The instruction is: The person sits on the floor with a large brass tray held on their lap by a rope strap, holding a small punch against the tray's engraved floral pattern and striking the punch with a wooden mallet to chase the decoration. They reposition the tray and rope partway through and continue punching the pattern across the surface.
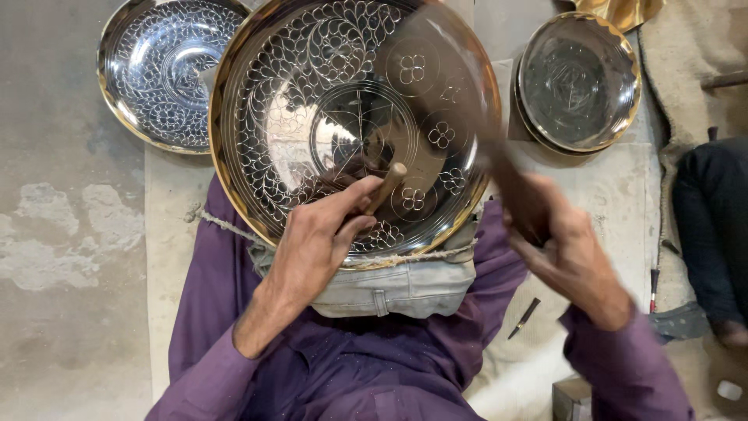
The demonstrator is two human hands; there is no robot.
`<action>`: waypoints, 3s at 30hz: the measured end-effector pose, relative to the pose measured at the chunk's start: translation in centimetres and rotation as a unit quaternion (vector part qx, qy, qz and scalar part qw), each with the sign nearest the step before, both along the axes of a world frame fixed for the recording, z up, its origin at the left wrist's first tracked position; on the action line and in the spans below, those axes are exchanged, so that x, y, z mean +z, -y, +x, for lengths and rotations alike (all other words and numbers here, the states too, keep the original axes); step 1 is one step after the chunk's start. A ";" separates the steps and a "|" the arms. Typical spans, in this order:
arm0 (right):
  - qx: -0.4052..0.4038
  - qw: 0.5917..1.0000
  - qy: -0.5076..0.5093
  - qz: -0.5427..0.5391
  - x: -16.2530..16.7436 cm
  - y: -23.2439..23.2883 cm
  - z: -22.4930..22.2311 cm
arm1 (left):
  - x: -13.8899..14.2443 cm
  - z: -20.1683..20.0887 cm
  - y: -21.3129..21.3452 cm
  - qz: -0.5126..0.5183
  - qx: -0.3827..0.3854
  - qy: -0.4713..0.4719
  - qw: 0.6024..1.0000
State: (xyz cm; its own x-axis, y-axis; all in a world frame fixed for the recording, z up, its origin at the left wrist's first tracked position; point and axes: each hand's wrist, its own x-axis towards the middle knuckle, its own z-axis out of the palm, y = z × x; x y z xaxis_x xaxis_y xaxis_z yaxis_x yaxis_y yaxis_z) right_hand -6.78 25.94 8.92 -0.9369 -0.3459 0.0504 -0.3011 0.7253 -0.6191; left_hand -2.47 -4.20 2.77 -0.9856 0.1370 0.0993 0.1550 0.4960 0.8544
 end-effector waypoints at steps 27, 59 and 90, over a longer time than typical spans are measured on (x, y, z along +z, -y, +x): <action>0.222 0.947 -0.174 0.157 8.5 8.0 -5.9 | -1.3 2.4 -2.3 0.107 0.205 0.007 0.973; 0.110 0.941 -0.165 0.276 4.1 2.1 -3.4 | -1.3 0.4 0.1 0.077 0.023 -0.010 0.997; -0.202 0.979 0.018 -0.014 -6.3 -1.5 10.5 | 2.1 -3.6 1.3 -0.048 -0.245 0.040 0.967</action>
